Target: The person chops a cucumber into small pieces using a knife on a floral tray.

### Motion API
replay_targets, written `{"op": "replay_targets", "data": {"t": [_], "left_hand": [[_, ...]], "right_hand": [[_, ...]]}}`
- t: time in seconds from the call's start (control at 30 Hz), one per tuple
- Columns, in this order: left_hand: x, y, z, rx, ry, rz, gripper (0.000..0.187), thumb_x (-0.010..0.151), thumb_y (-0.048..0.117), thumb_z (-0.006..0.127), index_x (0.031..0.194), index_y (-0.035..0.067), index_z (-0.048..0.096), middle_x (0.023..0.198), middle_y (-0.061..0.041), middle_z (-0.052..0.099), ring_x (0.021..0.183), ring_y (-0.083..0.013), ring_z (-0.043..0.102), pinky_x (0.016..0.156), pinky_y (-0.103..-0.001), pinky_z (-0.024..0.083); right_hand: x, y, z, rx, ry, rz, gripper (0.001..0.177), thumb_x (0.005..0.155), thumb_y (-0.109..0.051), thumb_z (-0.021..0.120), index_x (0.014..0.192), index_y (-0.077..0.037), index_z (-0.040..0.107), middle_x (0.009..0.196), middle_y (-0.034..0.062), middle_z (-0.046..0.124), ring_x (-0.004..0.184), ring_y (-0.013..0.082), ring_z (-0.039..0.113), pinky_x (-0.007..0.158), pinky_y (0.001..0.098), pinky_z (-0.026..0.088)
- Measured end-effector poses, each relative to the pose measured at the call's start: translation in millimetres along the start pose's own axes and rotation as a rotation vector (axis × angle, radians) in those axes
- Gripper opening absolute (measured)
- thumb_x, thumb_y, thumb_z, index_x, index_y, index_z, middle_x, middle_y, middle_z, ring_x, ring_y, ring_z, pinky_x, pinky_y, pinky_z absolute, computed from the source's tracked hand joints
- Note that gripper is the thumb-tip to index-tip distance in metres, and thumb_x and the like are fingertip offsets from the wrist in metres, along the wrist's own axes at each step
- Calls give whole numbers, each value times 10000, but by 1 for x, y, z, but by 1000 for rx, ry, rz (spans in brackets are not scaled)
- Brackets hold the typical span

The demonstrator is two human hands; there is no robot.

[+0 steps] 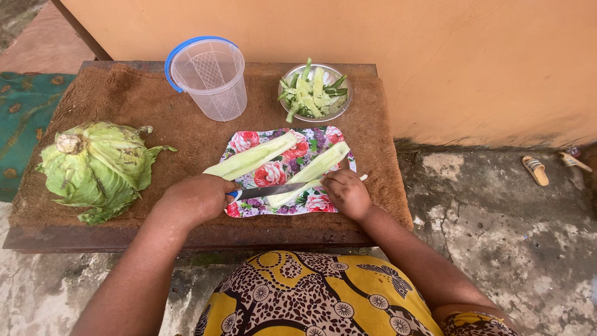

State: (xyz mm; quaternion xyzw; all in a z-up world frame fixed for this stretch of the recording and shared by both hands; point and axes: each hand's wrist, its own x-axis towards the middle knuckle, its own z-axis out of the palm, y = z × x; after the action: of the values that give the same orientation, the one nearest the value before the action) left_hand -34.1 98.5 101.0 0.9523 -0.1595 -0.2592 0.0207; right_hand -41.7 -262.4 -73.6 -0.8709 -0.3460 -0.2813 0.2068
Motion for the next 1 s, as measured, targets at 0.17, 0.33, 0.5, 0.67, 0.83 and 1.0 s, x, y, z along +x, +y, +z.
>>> {"op": "replay_targets", "data": {"t": [0.17,0.33,0.5,0.67,0.83,1.0], "left_hand": [[-7,20,23,-13,-14,3,498,959,154,482,1423,294,597,1164,-154,713,1081,-332,694,966,-486,551],[-35,5,23,-36,-80,-26,439,1015,240,473,1442,266,570,1154,-125,724,1095,-308,697,986,-476,550],[-32,-8,31,-3,-45,-36,459,1052,309,443,1505,253,493,1139,-136,716,1085,-322,693,953,-493,559],[-30,-10,35,-42,-8,-21,477,1028,284,454,1503,250,484,1142,-135,706,1085,-325,685,937,-509,560],[-40,-10,28,-34,-154,-94,494,1093,317,356,1586,278,361,1101,-171,692,1034,-307,717,909,-473,600],[-56,-32,33,52,-116,-52,497,1096,165,344,1584,253,383,1117,-174,701,1015,-319,728,883,-477,599]], "right_hand": [[10,-3,1,2,5,-24,125,837,-61,782,961,-41,783,989,98,766,888,211,726,813,380,610],[10,8,-1,41,-95,47,118,884,3,756,991,-33,790,991,79,769,888,209,723,825,361,633],[36,-11,-22,-205,-536,90,441,821,-35,662,1245,-129,735,894,84,743,873,287,717,863,475,593],[53,-54,-7,-120,-793,283,264,967,-205,622,1211,-122,682,897,87,725,845,282,715,1021,615,459],[59,-51,8,38,-748,366,253,997,-320,631,1050,-78,686,985,119,724,890,317,716,850,474,583],[66,-42,14,-4,-820,377,221,929,-290,682,1019,-89,711,1024,103,722,964,287,694,883,442,567]]}}
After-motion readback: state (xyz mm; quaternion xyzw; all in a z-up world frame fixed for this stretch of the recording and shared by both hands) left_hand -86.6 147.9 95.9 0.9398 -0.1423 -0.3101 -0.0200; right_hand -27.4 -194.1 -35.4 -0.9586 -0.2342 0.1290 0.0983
